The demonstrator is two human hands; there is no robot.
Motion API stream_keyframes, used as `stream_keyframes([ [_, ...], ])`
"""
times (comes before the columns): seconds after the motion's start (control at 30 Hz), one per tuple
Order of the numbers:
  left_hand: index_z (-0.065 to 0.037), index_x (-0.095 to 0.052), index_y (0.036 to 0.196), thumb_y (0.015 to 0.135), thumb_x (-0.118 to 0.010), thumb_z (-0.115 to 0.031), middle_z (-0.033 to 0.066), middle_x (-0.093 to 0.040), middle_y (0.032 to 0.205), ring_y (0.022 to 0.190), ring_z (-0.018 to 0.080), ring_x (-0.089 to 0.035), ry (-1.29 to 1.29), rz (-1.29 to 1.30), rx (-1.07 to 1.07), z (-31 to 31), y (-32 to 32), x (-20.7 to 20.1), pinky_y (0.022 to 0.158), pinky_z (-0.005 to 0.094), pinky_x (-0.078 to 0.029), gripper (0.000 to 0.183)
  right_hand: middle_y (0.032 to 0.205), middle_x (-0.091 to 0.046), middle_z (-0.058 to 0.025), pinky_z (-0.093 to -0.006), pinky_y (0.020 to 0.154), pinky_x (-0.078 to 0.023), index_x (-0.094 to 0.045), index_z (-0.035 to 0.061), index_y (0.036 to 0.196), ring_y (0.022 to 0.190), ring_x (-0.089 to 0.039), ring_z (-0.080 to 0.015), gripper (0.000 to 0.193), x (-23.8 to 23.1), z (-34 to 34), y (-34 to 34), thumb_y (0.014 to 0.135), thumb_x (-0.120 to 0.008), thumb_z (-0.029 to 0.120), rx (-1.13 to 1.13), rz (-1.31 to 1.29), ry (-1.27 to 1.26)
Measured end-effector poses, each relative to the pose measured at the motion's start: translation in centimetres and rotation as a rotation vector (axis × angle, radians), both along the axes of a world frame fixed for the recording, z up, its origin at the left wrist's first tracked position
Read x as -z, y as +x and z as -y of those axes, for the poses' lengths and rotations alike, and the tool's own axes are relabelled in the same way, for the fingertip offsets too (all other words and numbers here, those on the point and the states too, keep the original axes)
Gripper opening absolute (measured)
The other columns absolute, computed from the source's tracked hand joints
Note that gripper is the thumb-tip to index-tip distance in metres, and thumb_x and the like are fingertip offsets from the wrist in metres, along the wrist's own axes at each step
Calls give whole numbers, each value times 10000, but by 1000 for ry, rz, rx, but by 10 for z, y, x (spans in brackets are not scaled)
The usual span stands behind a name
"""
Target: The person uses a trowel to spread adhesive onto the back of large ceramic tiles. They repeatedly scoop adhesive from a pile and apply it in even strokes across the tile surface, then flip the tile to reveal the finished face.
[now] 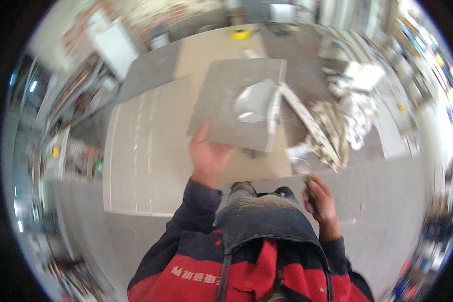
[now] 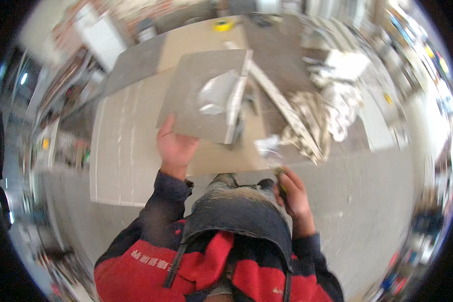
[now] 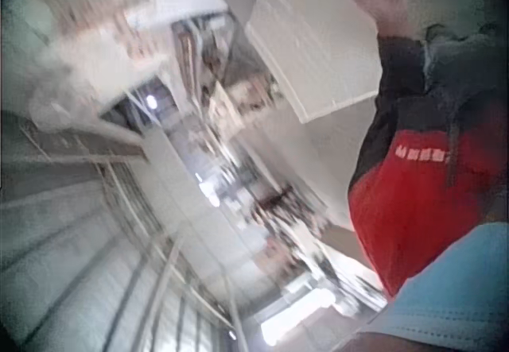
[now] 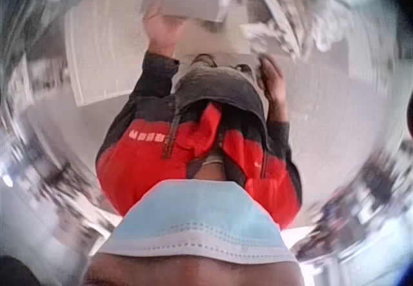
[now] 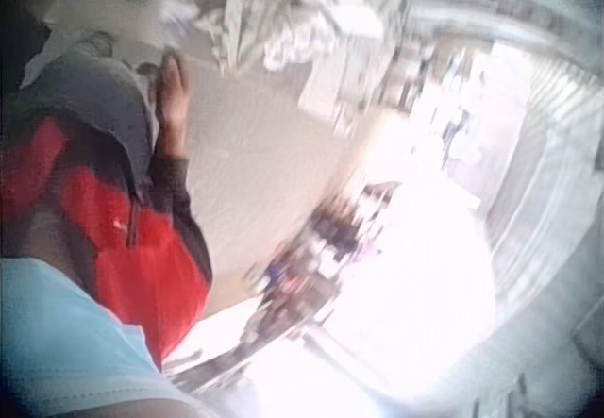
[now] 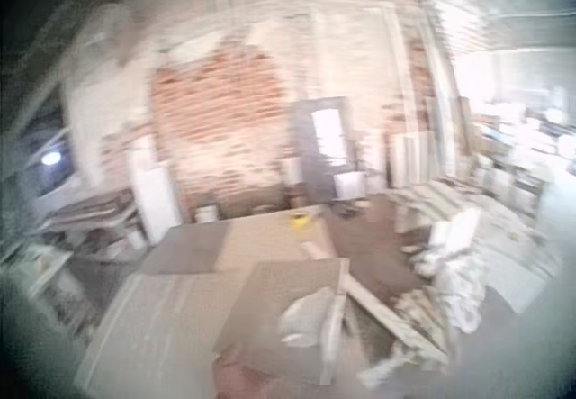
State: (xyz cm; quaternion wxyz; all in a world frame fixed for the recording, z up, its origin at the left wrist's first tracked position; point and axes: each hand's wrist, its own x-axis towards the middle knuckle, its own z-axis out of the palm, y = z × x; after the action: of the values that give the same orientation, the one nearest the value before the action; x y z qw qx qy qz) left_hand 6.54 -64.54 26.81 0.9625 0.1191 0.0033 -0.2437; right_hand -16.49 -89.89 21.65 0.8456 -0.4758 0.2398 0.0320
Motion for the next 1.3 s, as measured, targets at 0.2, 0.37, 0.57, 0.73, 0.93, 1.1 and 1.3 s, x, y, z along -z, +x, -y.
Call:
stream_keyframes([
  [0.2, -70, -471, 1451, 1030, -518, -263, 122, -582, 1415, 1278, 336, -568, 245, 195, -205, -37, -17, 0, 1095, 543, -419, 466, 785, -655, -119, -259, 369, -397, -553, 19, 1334, 462, -552, -152, 343, -59, -15, 21, 1029, -492, 163, -95, 20, 1],
  [0.37, -59, -481, 1446, 1001, -608, -207, 93, -617, 1364, 1247, 256, -595, 1030, 503, -517, -86, -85, 48, 1051, 453, -467, 486, 829, -668, -116, -255, 393, -400, -533, 1, 1382, 498, -559, -147, 400, -66, -42, 40, 1013, -528, 158, -392, -25, -8],
  [0.57, -52, -493, 1448, 965, -676, -260, 93, -592, 1386, 1268, 258, -567, 707, 75, -737, -125, -173, -9, 1081, 434, -439, 557, 831, -654, -102, -241, 376, -382, -518, 7, 1419, 465, -521, -115, 429, -67, -69, 82, 1011, -528, 140, -684, 23, -107],
  [0.73, -50, -474, 1475, 950, -690, -323, 109, -570, 1433, 1300, 298, -552, 851, 146, -738, -195, -221, -26, 1081, 461, -440, 630, 799, -656, -54, -226, 403, -387, -567, 5, 1389, 486, -519, -80, 415, -86, -114, 90, 994, -564, 131, -964, 91, -198],
  [0.93, -32, -492, 1449, 927, -731, -316, 108, -591, 1398, 1252, 280, -587, 965, 143, -694, -289, -266, -17, 1046, 436, -467, 641, 785, -663, -39, -220, 402, -399, -553, 12, 1424, 487, -529, -71, 471, -101, -208, 89, 980, -599, 164, -1280, 183, -433],
  [1.1, -26, -499, 1438, 967, -683, -310, 95, -599, 1383, 1254, 257, -583, 1013, 49, -679, -387, -311, -5, 1047, 402, -460, 580, 792, -666, -25, -221, 418, -419, -551, 69, 1448, 499, -533, -67, 481, -94, -350, 63, 983, -591, 187, -1483, 265, -431],
  [1.3, -53, -499, 1442, 1060, -523, -289, 82, -599, 1382, 1266, 232, -576, 755, -158, -906, -509, -354, 12, 1036, 402, -472, 450, 829, -681, -50, -240, 429, -411, -555, 33, 1423, 519, -535, -73, 467, -74, -463, 46, 994, -588, 213, -1453, 210, -226],
])
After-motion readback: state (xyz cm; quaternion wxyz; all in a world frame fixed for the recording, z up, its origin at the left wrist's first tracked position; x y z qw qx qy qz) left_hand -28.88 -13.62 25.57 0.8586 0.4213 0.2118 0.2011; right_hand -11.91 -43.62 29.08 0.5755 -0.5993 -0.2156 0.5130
